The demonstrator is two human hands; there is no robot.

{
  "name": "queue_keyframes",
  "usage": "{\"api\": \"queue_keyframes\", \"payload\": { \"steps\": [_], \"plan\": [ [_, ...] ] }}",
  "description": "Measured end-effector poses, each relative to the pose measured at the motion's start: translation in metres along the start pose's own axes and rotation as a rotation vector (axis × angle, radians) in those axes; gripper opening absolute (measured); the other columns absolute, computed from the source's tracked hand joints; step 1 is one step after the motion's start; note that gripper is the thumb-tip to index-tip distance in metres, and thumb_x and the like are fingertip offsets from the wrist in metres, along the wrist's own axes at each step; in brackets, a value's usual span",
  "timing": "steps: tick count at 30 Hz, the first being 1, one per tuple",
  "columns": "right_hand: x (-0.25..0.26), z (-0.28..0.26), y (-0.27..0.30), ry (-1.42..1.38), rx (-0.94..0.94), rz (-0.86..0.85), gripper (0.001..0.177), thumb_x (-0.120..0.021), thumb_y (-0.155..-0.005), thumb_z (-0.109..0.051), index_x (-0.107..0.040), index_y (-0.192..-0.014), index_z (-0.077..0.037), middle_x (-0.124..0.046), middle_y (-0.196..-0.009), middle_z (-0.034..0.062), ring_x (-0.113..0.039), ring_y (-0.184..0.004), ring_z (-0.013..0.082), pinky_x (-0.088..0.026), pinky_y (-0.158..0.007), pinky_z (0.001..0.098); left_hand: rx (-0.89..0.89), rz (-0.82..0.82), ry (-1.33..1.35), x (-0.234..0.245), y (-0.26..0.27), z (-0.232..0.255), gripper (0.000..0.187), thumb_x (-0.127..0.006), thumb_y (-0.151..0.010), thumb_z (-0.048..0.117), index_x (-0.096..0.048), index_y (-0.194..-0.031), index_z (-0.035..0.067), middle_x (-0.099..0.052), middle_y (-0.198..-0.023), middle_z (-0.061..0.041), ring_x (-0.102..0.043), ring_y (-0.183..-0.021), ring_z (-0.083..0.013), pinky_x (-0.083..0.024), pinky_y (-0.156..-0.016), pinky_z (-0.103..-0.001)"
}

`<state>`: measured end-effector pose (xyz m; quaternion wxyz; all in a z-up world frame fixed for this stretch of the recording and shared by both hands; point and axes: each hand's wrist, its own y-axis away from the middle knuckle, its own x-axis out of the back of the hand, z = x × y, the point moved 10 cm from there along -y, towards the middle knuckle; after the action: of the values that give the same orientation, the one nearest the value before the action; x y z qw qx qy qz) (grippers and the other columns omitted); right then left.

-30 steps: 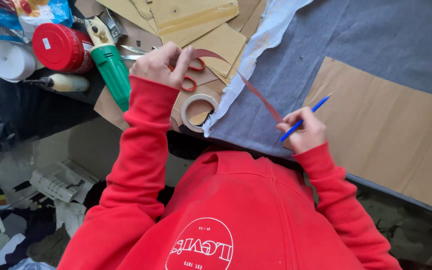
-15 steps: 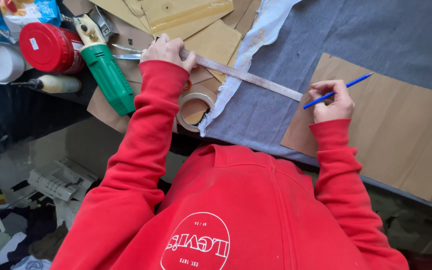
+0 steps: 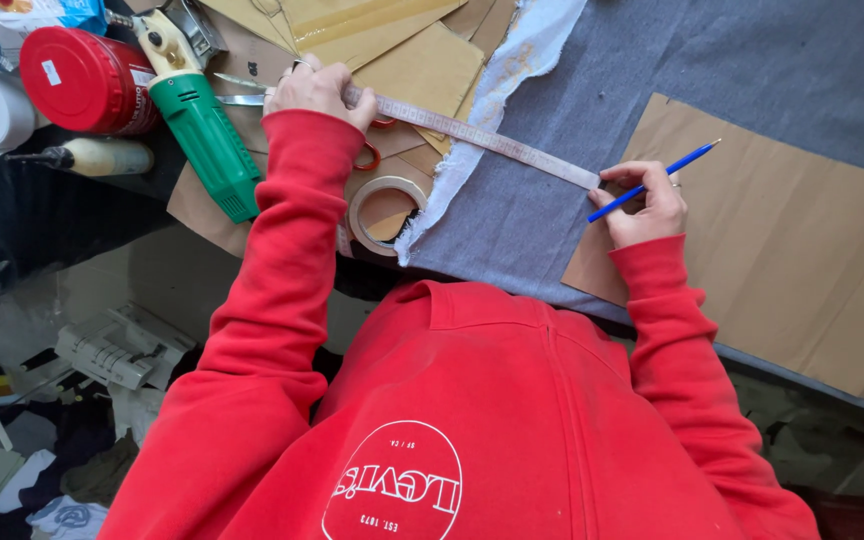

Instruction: The person measures and marks a piece of cardboard with a ruler and pencil. They then use an electric rotary cutter to cut a large piece of grey fabric on a table. The person folds the cut fabric and handles a roll of tape.

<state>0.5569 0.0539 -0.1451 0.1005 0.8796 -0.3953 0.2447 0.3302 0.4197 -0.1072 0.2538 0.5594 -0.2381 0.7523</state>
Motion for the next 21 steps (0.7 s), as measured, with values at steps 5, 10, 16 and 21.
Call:
{"api": "queue_keyframes", "payload": {
  "steps": [5, 10, 16, 21],
  "plan": [
    [0.001, -0.007, -0.001, 0.029, 0.006, 0.027, 0.035, -0.090, -0.084, 0.001, -0.066, -0.109, -0.006, -0.073, -0.104, 0.0051, -0.070, -0.096, 0.0159, -0.057, -0.084, 0.0298, -0.148, 0.179, -0.090, 0.042, 0.026, 0.070, 0.036, -0.081, -0.080, 0.030, -0.068, -0.109, 0.013, -0.060, -0.119, -0.015, -0.059, -0.114, -0.0367, -0.043, -0.098, -0.056],
    [0.000, -0.015, 0.002, -0.017, 0.034, 0.040, 0.038, -0.090, -0.086, 0.002, -0.064, -0.114, -0.006, -0.074, -0.108, 0.0051, -0.070, -0.100, 0.0168, -0.056, -0.090, 0.0308, -0.549, 0.062, 0.151, -0.022, 0.100, 0.162, 0.049, -0.072, -0.096, 0.009, -0.058, -0.142, 0.019, -0.054, -0.148, -0.006, -0.052, -0.140, -0.0236, -0.031, -0.127, -0.056],
    [0.003, -0.013, 0.003, -0.001, 0.026, 0.028, 0.035, -0.088, -0.089, 0.001, -0.065, -0.114, -0.005, -0.075, -0.109, 0.0057, -0.070, -0.100, 0.0174, -0.056, -0.091, 0.0304, -0.504, -0.266, 0.129, -0.068, 0.125, 0.192, 0.087, -0.075, -0.082, 0.031, -0.040, -0.156, 0.003, -0.028, -0.164, -0.014, -0.030, -0.152, -0.0298, -0.016, -0.121, -0.069],
    [0.003, -0.011, 0.002, 0.004, 0.040, 0.046, 0.033, -0.088, -0.089, 0.000, -0.065, -0.112, -0.005, -0.075, -0.107, 0.0056, -0.070, -0.101, 0.0174, -0.056, -0.092, 0.0307, -0.546, -0.065, 0.004, -0.063, 0.120, 0.185, 0.077, -0.071, -0.093, 0.031, -0.042, -0.161, 0.009, -0.022, -0.171, -0.008, -0.026, -0.158, -0.0261, 0.000, -0.117, -0.073]
  ]
}}
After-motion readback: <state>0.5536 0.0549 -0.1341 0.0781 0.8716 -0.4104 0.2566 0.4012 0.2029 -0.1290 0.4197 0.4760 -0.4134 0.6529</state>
